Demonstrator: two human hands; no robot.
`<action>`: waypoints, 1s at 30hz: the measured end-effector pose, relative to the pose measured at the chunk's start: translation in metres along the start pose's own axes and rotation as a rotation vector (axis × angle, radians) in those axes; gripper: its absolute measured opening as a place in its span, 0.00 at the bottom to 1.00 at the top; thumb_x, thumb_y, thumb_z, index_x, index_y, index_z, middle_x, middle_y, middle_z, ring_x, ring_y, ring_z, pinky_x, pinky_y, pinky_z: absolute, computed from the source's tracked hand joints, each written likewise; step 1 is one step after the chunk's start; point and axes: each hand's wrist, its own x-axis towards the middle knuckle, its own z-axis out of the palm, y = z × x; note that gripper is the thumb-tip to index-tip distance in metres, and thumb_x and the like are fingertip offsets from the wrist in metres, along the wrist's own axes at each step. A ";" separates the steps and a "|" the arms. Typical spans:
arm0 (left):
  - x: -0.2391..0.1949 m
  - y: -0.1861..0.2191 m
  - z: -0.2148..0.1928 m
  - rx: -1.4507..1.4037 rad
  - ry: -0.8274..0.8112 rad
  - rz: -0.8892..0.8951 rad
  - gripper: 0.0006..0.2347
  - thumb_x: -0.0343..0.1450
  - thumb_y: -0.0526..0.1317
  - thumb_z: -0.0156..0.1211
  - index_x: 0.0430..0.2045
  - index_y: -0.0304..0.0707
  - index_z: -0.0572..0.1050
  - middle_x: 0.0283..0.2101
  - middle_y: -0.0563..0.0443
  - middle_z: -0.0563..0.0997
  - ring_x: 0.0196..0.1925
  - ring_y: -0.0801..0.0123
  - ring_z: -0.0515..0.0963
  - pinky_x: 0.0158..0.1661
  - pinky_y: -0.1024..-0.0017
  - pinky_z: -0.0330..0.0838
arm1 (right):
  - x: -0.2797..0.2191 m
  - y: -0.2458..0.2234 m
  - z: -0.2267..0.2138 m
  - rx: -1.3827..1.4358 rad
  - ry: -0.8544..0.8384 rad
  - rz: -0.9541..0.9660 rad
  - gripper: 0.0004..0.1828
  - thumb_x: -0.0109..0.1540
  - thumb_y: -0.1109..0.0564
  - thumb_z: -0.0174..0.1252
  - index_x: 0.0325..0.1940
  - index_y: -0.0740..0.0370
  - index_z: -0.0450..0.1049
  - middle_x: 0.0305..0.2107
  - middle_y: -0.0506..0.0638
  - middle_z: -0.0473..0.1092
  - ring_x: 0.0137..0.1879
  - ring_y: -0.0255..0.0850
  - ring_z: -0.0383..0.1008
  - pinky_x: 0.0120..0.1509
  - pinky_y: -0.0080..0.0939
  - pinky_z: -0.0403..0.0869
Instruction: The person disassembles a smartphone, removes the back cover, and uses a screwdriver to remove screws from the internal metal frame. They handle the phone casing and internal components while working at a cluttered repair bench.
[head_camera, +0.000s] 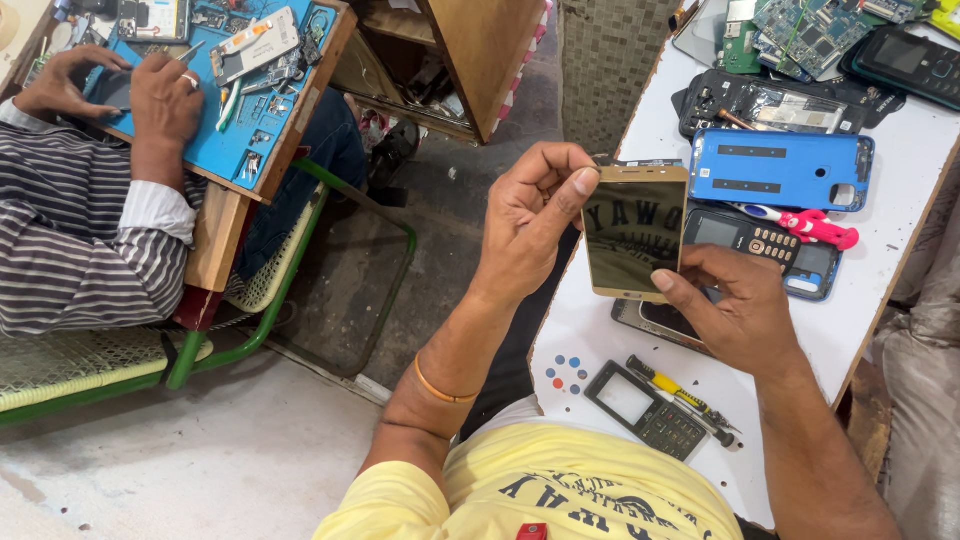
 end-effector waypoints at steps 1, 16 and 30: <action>0.000 -0.001 0.000 -0.003 0.000 0.005 0.08 0.79 0.39 0.61 0.44 0.32 0.75 0.38 0.55 0.79 0.37 0.82 0.75 0.37 0.82 0.71 | 0.000 0.000 0.000 0.015 -0.002 -0.008 0.09 0.65 0.62 0.62 0.47 0.72 0.77 0.34 0.52 0.79 0.39 0.32 0.78 0.47 0.33 0.79; 0.001 0.001 0.007 -0.046 0.008 -0.028 0.12 0.81 0.39 0.56 0.54 0.27 0.76 0.44 0.46 0.84 0.41 0.76 0.83 0.40 0.76 0.80 | -0.005 0.010 -0.005 0.341 0.014 0.062 0.09 0.68 0.65 0.59 0.50 0.73 0.74 0.39 0.52 0.77 0.42 0.31 0.77 0.47 0.32 0.78; -0.004 0.009 0.016 0.033 -0.026 0.032 0.13 0.79 0.37 0.59 0.58 0.32 0.73 0.46 0.50 0.83 0.38 0.82 0.79 0.38 0.79 0.78 | -0.002 0.018 -0.010 0.557 -0.030 0.130 0.10 0.67 0.64 0.60 0.50 0.73 0.74 0.38 0.54 0.77 0.40 0.33 0.78 0.44 0.33 0.79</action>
